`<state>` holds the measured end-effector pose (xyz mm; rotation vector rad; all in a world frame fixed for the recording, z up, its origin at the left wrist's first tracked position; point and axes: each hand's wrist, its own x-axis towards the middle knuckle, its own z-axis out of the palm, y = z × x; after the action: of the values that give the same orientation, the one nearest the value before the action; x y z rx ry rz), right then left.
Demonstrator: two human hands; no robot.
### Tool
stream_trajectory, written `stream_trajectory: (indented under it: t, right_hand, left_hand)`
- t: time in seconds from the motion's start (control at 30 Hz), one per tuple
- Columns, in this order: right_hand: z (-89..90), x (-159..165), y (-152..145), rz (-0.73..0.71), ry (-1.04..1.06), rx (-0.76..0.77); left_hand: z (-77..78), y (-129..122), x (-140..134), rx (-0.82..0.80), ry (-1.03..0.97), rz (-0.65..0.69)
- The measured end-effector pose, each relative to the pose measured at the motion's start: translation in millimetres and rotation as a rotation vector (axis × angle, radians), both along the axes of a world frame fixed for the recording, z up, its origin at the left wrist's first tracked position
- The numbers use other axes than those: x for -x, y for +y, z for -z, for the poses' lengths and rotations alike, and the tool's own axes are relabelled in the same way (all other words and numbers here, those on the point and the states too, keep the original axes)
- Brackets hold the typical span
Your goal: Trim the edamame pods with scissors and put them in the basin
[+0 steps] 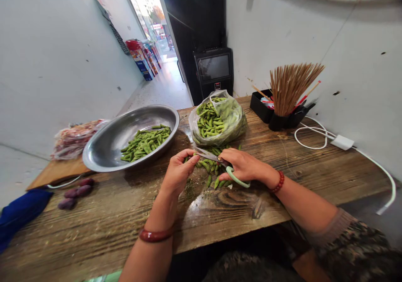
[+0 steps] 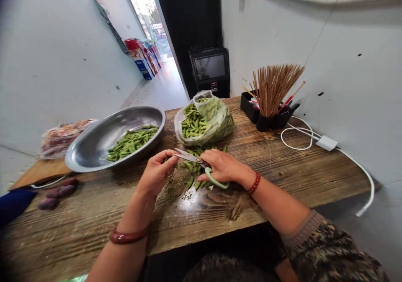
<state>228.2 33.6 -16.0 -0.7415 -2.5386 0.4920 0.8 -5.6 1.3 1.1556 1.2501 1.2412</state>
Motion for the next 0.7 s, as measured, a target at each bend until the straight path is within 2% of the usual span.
stream_trajectory:
  t: [0.23, 0.7]
  right_hand:
    - [0.6, 3, -1, 0.000, -0.026, -0.007]
    - [0.4, 6, -5, -0.011, -0.034, -0.017]
  left_hand:
    - [-0.9, -2, -11, -0.056, 0.155, 0.083]
    - [-2.6, -4, -17, -0.078, 0.126, 0.118]
